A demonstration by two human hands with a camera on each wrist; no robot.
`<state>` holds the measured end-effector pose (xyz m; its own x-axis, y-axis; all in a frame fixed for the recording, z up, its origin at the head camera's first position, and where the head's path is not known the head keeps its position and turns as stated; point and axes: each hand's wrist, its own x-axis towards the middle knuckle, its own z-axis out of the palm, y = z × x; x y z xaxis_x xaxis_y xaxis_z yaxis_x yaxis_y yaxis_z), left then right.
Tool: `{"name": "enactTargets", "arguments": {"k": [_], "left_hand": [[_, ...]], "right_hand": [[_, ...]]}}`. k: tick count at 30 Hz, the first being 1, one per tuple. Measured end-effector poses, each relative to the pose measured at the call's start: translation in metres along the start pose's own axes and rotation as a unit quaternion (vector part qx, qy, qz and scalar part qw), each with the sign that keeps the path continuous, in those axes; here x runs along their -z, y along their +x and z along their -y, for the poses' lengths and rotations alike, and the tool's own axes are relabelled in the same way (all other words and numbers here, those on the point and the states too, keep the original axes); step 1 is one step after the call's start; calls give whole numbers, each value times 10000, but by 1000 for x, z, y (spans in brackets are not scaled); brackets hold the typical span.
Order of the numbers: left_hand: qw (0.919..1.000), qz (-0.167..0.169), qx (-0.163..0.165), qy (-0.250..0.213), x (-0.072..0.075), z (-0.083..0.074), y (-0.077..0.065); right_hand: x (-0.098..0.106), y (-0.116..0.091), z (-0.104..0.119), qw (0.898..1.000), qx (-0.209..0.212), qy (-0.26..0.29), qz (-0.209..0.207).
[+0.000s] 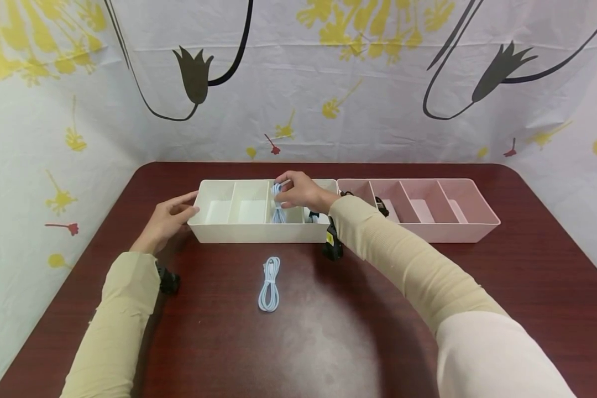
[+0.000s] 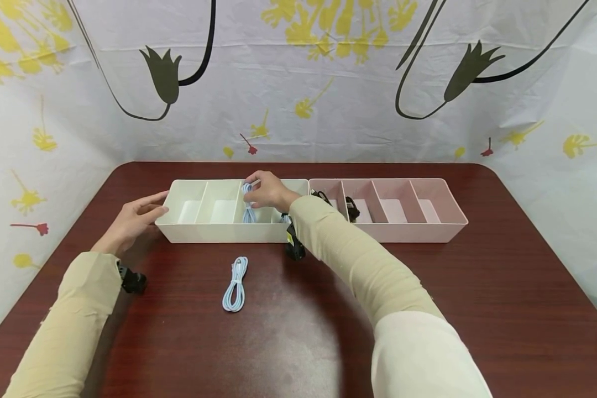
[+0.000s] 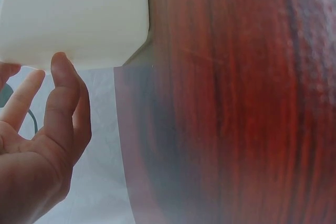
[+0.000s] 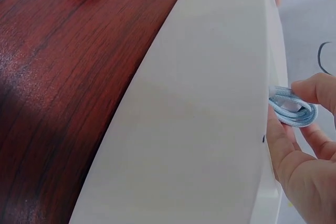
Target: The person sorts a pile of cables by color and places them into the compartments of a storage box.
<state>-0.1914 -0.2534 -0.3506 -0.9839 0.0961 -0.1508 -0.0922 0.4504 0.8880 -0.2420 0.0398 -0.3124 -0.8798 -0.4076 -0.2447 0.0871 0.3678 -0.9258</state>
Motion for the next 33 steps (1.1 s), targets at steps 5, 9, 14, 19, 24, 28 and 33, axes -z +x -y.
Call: {"name": "enactTargets", "arguments": {"k": [5,9,14,19,24,28,33], "left_hand": [[10000,5,-23,29,0,-1,-1],[10000,6,-9,46,1,-1,-1],[10000,7,2,41,0,0,0],[10000,-6,-7,57,0,0,0],[10000,-22,-10,70,0,0,0],[10000,-19,-8,32,-1,0,-1],[10000,-18,-9,19,-1,0,-1]], "right_hand": [[-1,0,1,10000,-18,-64,47],[-3,1,3,10000,-16,-35,66],[-5,1,2,9999,0,-62,140],[-6,1,0,9995,-21,-292,113],[-6,0,0,9985,-41,-541,107],[-7,0,0,9980,-74,-615,99],[-7,2,-2,9977,-40,-673,101]]}}
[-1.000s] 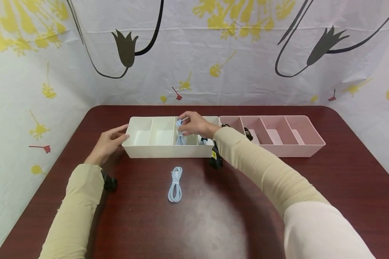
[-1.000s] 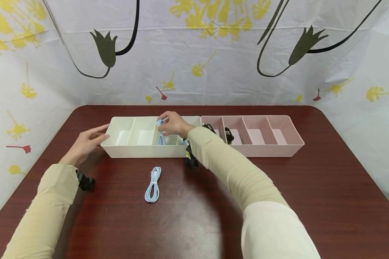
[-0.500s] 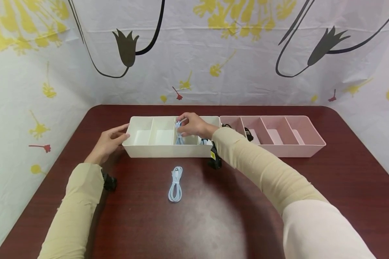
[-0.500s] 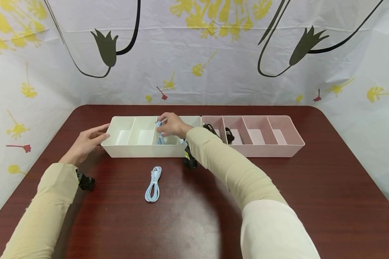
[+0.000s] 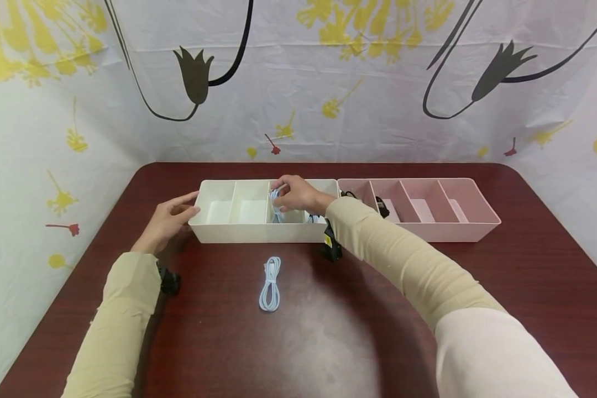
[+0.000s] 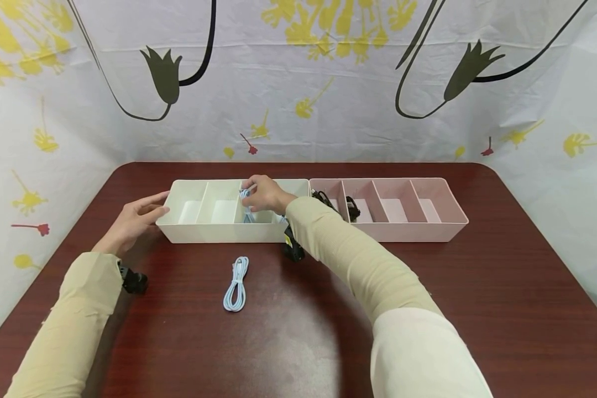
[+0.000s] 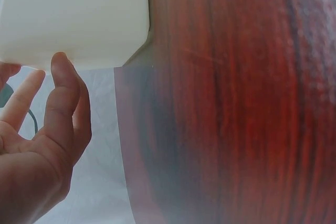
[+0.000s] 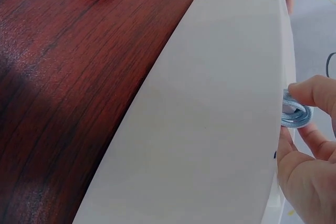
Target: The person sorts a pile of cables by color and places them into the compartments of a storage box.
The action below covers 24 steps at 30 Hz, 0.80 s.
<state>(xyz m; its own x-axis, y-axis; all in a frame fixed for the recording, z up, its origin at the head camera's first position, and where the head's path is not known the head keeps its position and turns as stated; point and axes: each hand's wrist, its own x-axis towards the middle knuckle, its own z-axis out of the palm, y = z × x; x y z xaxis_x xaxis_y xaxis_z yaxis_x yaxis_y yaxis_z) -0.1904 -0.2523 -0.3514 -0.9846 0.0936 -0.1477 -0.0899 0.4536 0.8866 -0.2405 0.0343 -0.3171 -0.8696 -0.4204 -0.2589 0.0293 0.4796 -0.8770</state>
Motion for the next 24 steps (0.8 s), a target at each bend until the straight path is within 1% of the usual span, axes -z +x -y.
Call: {"name": "enactTargets", "arguments": {"k": [1,4,7,8,12,18,24], "left_hand": [[10000,0,2,-7,0,0,0],[10000,-5,4,-4,0,0,0],[10000,-7,7,-8,-1,0,0],[10000,-7,4,-11,-1,0,0],[10000,-6,-24,-24,-1,0,0],[10000,5,-51,-17,-1,1,0],[10000,-11,-35,10,-1,1,0]], "right_hand": [[0,1,-2,9999,109,33,12],[0,2,-3,9999,124,-44,-13],[0,2,-2,10000,83,-20,-16],[-1,0,0,10000,-32,-70,-35],[-1,-2,3,10000,-83,-21,-37],[0,-3,5,9999,-111,3,-25],[0,-2,4,9999,-49,-62,-78]]}}
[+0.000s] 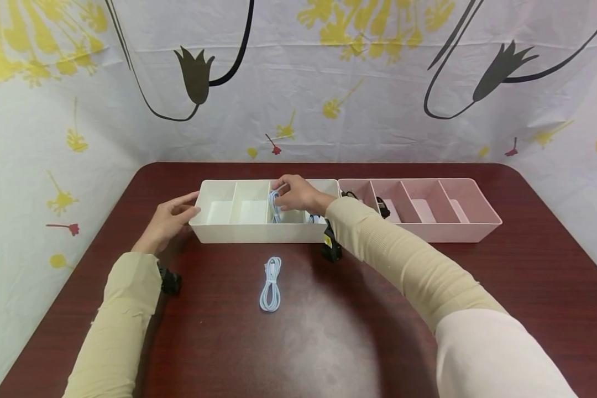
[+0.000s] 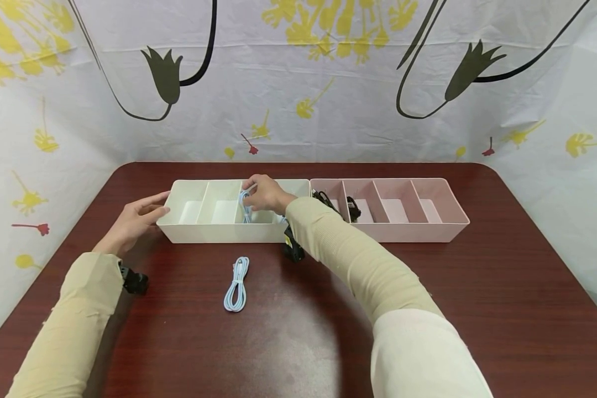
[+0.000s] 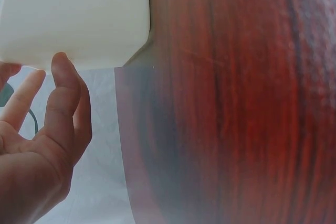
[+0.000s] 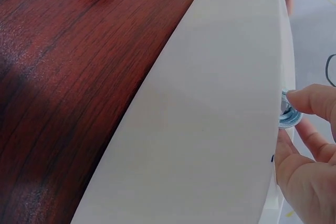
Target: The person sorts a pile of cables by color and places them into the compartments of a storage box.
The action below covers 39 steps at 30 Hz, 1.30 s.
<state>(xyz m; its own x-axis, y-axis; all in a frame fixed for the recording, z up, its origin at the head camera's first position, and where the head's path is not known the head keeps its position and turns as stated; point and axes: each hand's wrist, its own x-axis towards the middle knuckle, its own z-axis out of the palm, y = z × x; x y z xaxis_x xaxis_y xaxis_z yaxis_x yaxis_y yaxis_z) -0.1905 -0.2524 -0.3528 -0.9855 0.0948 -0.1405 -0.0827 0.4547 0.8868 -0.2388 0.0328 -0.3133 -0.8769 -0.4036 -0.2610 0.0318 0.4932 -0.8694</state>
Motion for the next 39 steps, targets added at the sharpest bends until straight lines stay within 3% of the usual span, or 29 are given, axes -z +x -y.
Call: {"name": "enactTargets", "arguments": {"k": [31,39], "left_hand": [[10000,34,-1,-39,2,-1,1],[10000,38,-21,-7,1,0,0]], "right_hand": [[7,-6,-1,9996,208,180,13],[7,-14,-3,9970,726,-152,-237]]}}
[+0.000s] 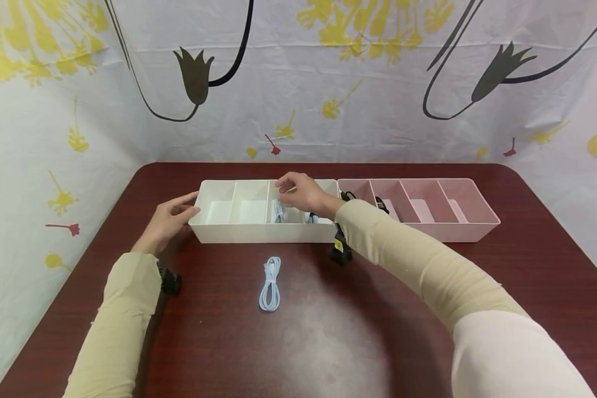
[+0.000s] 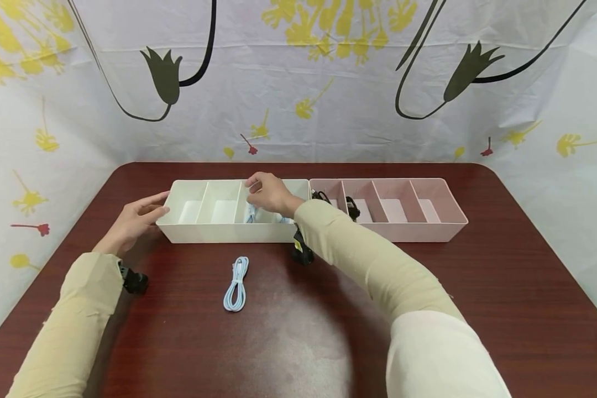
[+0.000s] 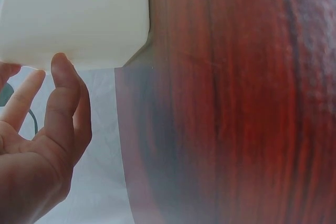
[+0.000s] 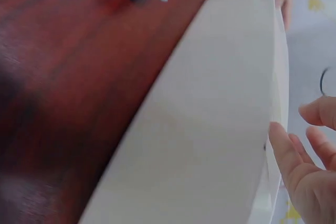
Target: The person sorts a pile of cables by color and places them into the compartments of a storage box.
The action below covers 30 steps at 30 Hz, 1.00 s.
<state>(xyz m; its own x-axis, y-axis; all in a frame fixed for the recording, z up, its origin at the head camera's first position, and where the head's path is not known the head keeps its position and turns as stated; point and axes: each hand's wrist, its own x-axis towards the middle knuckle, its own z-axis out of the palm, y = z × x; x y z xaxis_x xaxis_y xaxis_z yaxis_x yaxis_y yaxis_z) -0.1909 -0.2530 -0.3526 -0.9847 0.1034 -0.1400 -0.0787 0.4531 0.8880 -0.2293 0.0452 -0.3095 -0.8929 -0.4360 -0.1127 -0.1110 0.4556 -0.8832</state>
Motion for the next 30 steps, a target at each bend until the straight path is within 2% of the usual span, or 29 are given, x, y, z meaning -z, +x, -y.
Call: {"name": "enactTargets", "arguments": {"k": [4,7,12,14,30], "left_hand": [[10000,-18,3,13,0,-1,0],[10000,-43,17,-4,1,-1,0],[10000,-27,27,-11,1,-1,-1],[10000,-20,31,-11,1,-1,-1],[10000,-36,36,-16,0,-2,0]], "right_hand": [[-4,-11,-1,9988,344,-328,-108],[-6,-15,-8,9978,621,-240,-64],[-11,-26,-6,9977,668,-126,0],[-13,-32,2,9983,567,-163,6],[-13,-47,4,9930,1173,-57,89]]}}
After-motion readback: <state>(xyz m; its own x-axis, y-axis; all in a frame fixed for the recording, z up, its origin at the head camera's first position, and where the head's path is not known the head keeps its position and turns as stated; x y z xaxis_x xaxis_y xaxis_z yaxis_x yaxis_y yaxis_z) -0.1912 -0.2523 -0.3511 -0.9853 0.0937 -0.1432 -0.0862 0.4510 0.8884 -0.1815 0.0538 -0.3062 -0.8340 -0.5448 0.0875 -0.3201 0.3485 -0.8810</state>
